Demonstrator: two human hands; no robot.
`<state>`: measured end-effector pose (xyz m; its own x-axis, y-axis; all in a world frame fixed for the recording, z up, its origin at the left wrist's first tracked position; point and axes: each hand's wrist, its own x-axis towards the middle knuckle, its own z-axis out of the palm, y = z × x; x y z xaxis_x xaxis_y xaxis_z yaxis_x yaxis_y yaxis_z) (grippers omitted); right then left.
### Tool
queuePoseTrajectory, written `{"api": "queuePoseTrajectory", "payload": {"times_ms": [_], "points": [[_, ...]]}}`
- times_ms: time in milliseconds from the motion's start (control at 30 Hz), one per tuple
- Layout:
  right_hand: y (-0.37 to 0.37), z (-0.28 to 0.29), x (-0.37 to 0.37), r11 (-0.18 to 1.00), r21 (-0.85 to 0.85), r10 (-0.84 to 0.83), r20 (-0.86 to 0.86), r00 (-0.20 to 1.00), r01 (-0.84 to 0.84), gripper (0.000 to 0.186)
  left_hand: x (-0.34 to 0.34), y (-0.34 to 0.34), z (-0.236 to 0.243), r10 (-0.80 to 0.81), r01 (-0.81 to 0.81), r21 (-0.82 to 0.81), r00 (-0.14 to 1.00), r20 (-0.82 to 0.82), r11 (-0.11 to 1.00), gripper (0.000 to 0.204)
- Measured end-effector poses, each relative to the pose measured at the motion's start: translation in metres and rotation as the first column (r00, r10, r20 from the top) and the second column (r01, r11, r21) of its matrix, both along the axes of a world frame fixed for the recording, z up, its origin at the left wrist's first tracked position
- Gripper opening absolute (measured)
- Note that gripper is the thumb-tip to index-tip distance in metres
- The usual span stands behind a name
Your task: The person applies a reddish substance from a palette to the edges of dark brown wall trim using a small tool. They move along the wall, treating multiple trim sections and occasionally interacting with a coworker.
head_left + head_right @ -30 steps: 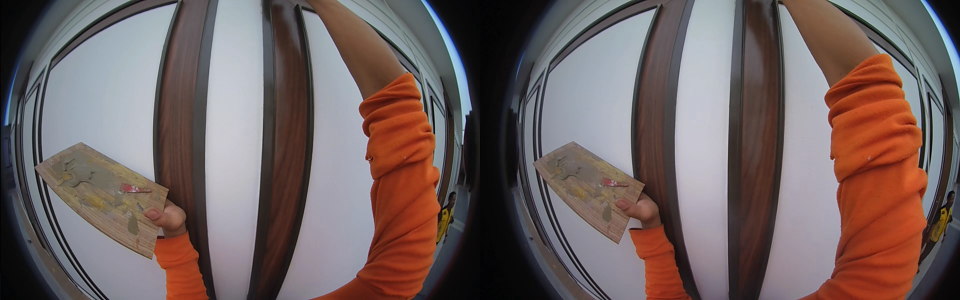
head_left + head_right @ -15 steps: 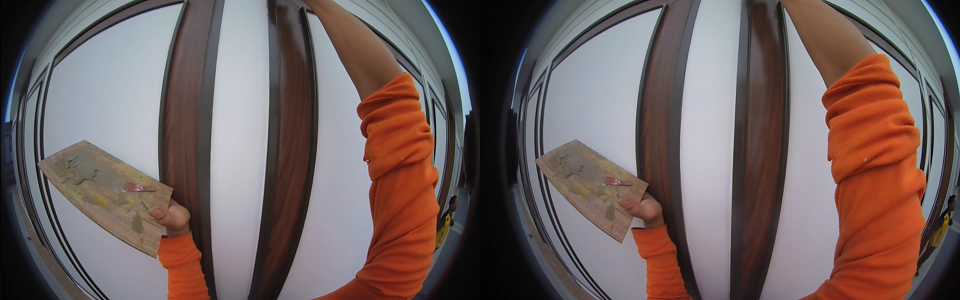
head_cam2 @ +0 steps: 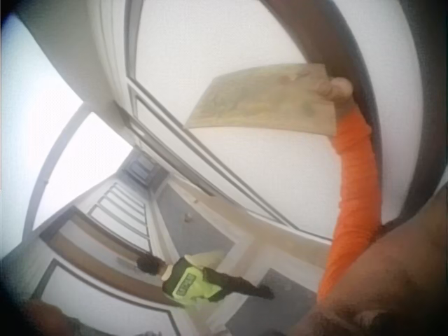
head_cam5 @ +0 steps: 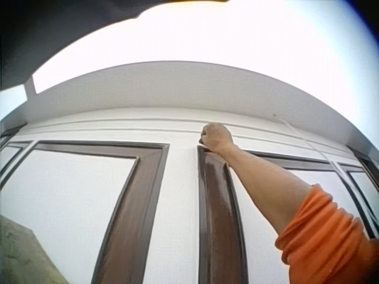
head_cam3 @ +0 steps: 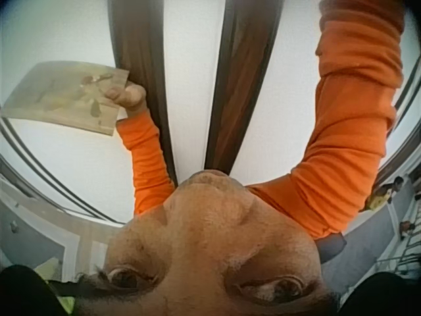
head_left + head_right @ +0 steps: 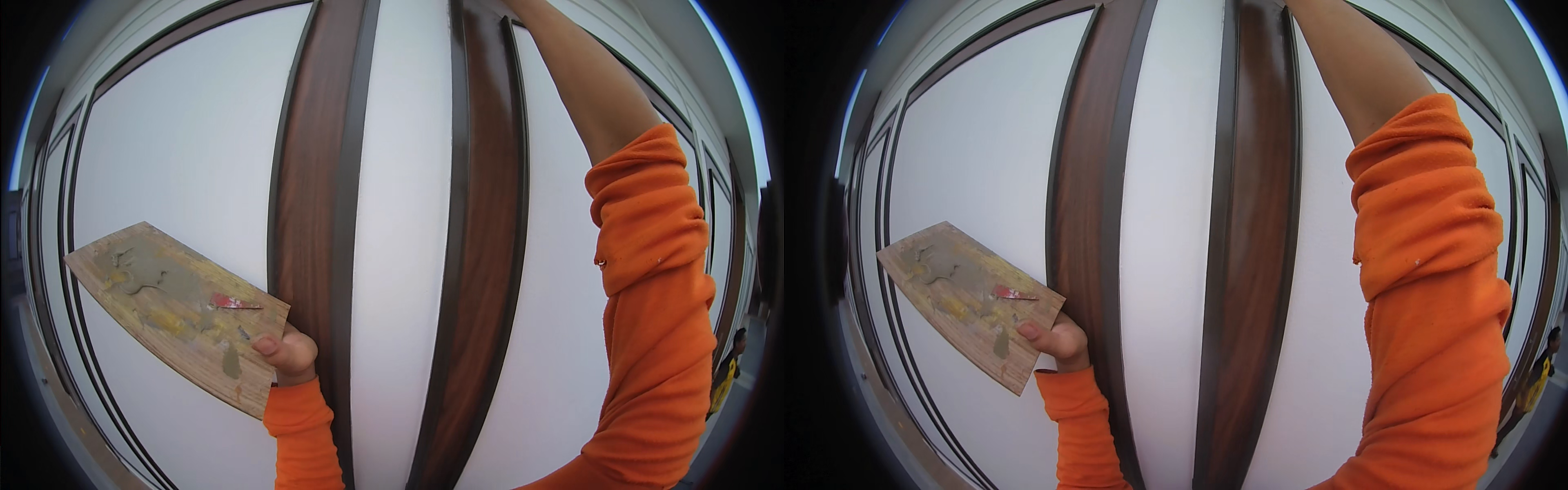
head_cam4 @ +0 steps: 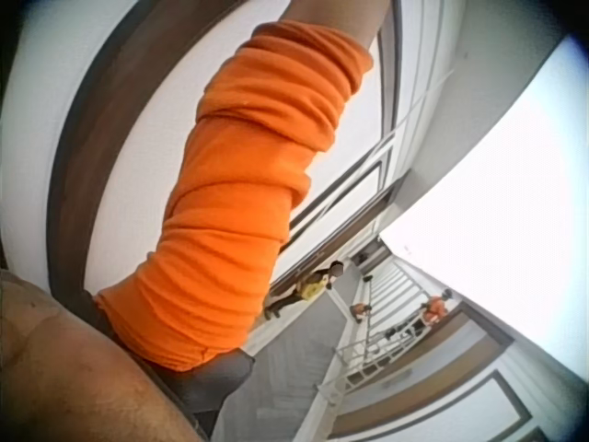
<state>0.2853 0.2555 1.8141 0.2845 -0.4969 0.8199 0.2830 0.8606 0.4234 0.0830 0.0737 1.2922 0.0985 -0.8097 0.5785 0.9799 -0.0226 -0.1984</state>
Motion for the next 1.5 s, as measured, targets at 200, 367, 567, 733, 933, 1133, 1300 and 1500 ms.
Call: {"api": "queuePoseTrajectory", "payload": {"times_ms": [200, 367, 567, 733, 933, 1133, 1300, 1500], "points": [[-0.009, -0.001, -0.014, 0.994, -0.034, 0.108, 0.04, 0.993, -0.107, 0.019, -0.005, 0.0, 0.0, 0.004, -0.003, 0.048, 1.0, -0.02, 0.999, 0.089], [-0.01, -0.011, 0.0, 0.997, -0.033, 0.068, 0.045, 0.997, -0.066, 0.018, -0.005, 0.003, -0.001, -0.008, 0.009, 0.043, 1.0, -0.025, 0.999, 0.09], [-0.006, -0.017, 0.014, 0.989, -0.039, 0.142, 0.056, 0.988, -0.14, 0.02, -0.01, -0.002, -0.008, 0.112, -0.112, -0.032, 0.994, -0.007, 0.993, 0.076], [0.008, 0.003, 0.006, 0.995, -0.102, 0.018, -0.061, 0.998, -0.024, 0.021, -0.008, -0.003, -0.004, 0.141, -0.141, -0.024, 0.99, -0.015, 0.99, 0.076], [0.01, 0.03, -0.009, 0.982, -0.163, -0.101, -0.056, 0.993, 0.09, 0.022, 0.0, -0.002, -0.002, 0.058, -0.057, -0.015, 0.998, 0.032, 0.998, 0.09], [0.006, 0.04, -0.022, 0.99, -0.137, -0.057, -0.08, 0.995, 0.046, 0.022, -0.017, -0.004, -0.01, 0.131, -0.13, -0.054, 0.991, 0.01, 0.99, 0.086], [-0.008, 0.027, -0.024, 0.99, -0.106, 0.103, 0.068, 0.992, -0.095, 0.022, -0.018, -0.001, -0.011, 0.165, -0.163, -0.04, 0.986, 0.026, 0.986, 0.085], [-0.006, -0.011, -0.018, 0.998, -0.056, 0.029, 0.028, 0.999, -0.027, 0.022, -0.016, -0.006, -0.01, 0.221, -0.219, -0.057, 0.974, 0.041, 0.974, 0.086]]}}
